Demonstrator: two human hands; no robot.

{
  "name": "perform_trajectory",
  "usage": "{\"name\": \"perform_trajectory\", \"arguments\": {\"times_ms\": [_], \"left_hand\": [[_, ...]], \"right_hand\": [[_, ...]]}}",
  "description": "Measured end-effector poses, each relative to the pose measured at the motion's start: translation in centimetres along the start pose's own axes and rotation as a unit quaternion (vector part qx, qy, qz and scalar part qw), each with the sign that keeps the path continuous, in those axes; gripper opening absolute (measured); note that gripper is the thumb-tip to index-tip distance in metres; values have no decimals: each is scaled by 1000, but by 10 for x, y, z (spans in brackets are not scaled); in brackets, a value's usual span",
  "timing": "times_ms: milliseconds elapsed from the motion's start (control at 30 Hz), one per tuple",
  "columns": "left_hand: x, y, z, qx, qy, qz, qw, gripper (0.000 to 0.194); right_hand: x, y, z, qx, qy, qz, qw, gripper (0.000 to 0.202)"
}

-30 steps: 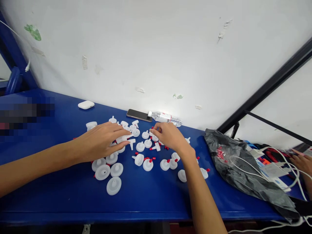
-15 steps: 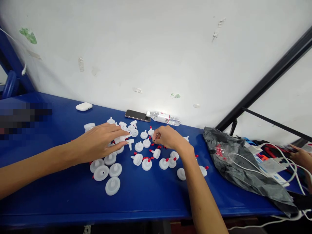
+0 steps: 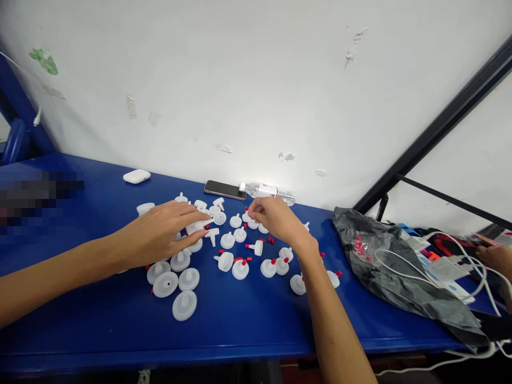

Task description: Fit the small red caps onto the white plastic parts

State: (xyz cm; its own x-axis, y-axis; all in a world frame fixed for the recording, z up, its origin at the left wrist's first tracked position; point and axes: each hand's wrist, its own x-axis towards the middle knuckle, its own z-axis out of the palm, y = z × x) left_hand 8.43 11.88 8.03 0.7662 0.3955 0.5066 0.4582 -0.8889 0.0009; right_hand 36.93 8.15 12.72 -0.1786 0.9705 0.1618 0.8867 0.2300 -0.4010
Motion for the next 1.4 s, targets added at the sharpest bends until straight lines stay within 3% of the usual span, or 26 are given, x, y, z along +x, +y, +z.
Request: {"name": "perform_trajectory", "arguments": {"times_ms": [167, 433, 967, 1400], "left_hand": [[1, -1, -1, 2, 28, 4, 1000, 33], [0, -1, -3, 2, 54, 19, 998, 31], [0, -3, -1, 4, 48, 30, 998, 31], [1, -1, -3, 16, 29, 0, 999, 31]], "right_hand": [[1, -22, 1, 53, 60, -48, 996, 17], [0, -40, 15, 189, 41, -113, 975, 17], [2, -45, 25, 166, 36, -135, 976, 18], [0, -45, 24, 176, 36, -148, 973, 17]]}}
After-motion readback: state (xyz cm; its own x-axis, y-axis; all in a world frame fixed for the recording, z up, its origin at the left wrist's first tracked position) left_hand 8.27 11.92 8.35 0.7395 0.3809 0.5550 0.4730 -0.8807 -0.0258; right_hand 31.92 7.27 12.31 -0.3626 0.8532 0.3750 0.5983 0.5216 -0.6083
